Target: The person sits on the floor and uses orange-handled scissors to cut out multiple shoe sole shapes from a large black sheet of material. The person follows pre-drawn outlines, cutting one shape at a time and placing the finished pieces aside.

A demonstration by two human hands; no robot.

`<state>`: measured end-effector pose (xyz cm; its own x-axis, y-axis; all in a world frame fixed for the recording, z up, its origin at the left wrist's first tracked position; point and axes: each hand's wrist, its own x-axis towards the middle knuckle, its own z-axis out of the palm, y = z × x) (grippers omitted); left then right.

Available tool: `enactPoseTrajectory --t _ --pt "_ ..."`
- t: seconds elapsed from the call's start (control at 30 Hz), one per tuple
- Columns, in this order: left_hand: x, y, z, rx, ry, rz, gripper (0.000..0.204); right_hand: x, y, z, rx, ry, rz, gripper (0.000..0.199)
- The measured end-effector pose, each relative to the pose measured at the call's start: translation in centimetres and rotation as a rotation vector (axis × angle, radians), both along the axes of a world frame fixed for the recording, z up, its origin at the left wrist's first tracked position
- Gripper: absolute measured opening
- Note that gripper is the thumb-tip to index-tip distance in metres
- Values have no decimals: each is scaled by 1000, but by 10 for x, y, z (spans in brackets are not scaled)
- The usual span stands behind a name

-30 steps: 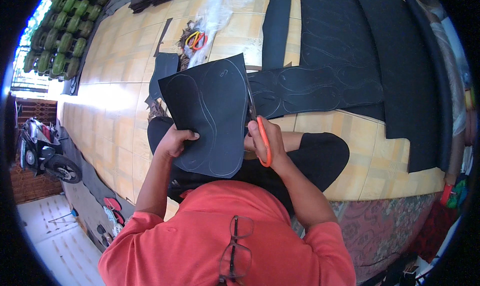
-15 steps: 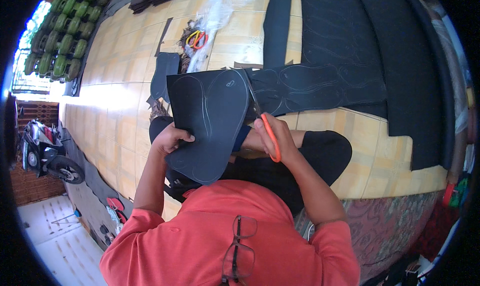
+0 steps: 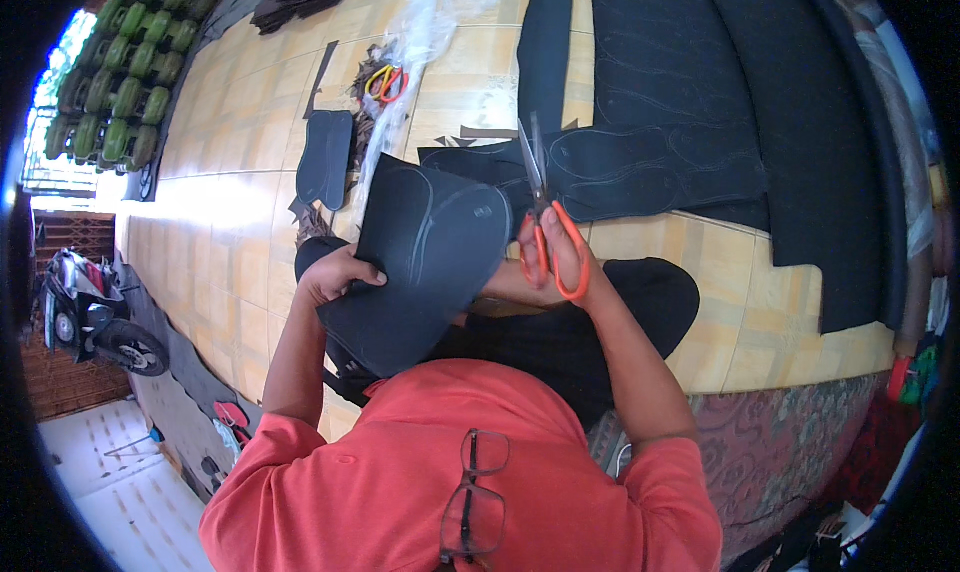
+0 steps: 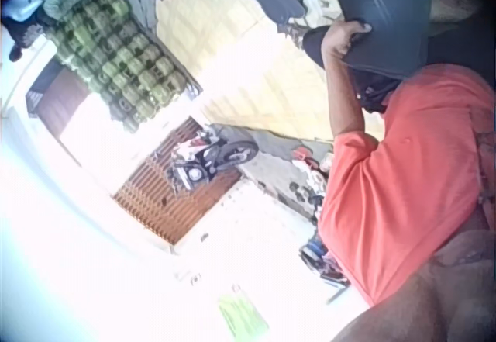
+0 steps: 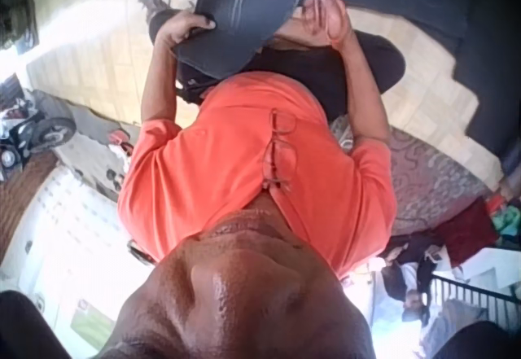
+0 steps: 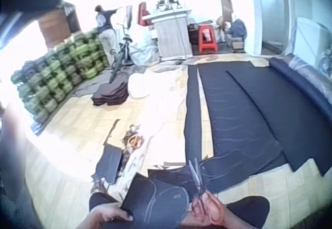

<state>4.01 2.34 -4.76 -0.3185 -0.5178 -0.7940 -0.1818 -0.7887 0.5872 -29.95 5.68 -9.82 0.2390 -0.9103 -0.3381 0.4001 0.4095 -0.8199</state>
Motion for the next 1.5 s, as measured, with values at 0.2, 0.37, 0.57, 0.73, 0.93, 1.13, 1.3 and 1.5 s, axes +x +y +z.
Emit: enactPoseTrajectory --t 0.2,0.37,0.57,0.73,0.93,1.13,1.3,1.5 --pt "10 5 -40 1 279 369 60 13 -3 -15 -139 40 -235 11" --pt "-31 23 -25 -323 326 243 51 27 3 -8 15 -136 -377 18" --pt "-116 28 -29 -450 487 588 45 47 22 -8 22 -59 -267 19" --pt "-124 14 -21 -471 322 748 43 32 27 -36 -151 333 -416 32" --pt "-119 17 -18 -467 343 741 46 26 28 -31 -323 732 -326 33" --pt "-113 18 -21 -468 349 685 47 26 25 -19 -454 770 -319 32" --pt "-114 16 -10 -425 362 731 47 27 30 -26 -277 583 -252 38" --pt "-87 0 -16 -475 311 737 44 24 35 -7 -173 431 -115 49"
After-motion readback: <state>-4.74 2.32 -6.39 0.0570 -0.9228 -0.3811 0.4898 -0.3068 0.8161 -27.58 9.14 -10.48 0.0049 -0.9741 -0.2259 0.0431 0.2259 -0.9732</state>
